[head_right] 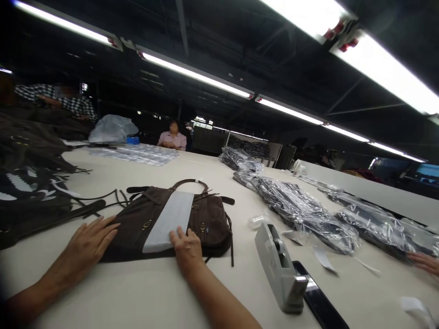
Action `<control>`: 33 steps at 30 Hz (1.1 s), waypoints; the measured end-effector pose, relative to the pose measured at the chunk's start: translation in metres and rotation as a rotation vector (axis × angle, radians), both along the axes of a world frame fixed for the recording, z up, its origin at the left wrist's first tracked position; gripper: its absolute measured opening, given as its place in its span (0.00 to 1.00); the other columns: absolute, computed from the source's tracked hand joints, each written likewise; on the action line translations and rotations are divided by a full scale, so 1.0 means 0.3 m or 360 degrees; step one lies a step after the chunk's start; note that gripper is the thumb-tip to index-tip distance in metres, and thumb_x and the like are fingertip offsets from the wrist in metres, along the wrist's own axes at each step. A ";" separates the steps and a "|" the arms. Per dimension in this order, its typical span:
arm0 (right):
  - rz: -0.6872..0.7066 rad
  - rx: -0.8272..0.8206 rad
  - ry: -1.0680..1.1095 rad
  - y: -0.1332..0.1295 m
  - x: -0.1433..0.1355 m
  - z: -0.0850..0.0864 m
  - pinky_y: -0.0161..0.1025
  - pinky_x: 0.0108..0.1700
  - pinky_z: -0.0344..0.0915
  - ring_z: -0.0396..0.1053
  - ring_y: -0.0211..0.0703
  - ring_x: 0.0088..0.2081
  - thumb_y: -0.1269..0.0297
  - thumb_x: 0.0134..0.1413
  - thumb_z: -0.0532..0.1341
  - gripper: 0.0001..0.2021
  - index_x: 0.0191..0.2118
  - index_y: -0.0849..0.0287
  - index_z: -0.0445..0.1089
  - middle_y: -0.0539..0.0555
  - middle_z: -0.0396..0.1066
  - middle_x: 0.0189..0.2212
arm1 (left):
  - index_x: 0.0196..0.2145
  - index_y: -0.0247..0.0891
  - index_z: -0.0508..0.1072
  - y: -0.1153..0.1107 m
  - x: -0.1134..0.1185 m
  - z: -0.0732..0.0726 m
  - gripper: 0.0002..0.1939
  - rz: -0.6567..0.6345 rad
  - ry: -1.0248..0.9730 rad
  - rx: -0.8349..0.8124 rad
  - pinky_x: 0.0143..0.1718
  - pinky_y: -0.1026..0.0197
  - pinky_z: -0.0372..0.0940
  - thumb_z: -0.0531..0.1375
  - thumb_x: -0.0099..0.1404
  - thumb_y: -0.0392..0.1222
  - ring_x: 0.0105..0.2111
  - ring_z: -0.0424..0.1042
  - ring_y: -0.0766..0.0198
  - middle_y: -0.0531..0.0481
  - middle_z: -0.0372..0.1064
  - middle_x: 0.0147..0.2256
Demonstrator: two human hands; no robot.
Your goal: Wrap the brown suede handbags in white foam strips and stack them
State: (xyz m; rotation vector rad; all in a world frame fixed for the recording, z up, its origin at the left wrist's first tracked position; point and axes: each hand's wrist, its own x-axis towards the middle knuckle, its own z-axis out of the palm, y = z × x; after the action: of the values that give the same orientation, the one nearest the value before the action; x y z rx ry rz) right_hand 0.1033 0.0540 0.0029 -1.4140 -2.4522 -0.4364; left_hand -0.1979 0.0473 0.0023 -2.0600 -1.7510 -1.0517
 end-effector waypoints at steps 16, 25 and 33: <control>-0.0992 0.0270 0.0537 0.873 -0.208 -0.070 0.71 0.60 0.44 0.41 0.64 0.69 0.78 0.64 0.36 0.30 0.70 0.65 0.49 0.74 0.45 0.68 | 0.50 0.44 0.71 -0.154 0.103 0.078 0.18 -0.0025 0.0221 0.0362 0.62 0.37 0.65 0.53 0.65 0.32 0.61 0.63 0.52 0.42 0.70 0.54; -0.0397 0.0012 0.0590 0.650 -0.322 -0.107 0.49 0.63 0.57 0.55 0.53 0.65 0.72 0.64 0.40 0.29 0.68 0.73 0.51 0.70 0.57 0.63 | 0.51 0.42 0.69 -0.112 0.041 0.061 0.19 0.0124 0.0058 0.0400 0.57 0.39 0.70 0.52 0.64 0.31 0.59 0.65 0.52 0.42 0.69 0.55; 0.0332 0.0070 0.0523 0.081 -0.200 -0.315 0.47 0.57 0.69 0.71 0.48 0.54 0.68 0.61 0.49 0.23 0.57 0.49 0.71 0.52 0.70 0.55 | 0.54 0.31 0.69 -0.011 -0.414 0.292 0.22 0.0568 0.0345 0.0288 0.65 0.45 0.55 0.46 0.66 0.30 0.65 0.55 0.50 0.35 0.59 0.62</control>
State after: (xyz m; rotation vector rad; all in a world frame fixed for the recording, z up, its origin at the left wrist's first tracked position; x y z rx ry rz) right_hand 0.0432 0.0782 -0.0916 -1.0967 -2.2732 -0.1919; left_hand -0.3221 0.0439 0.0898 -1.6091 -1.7533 -0.8127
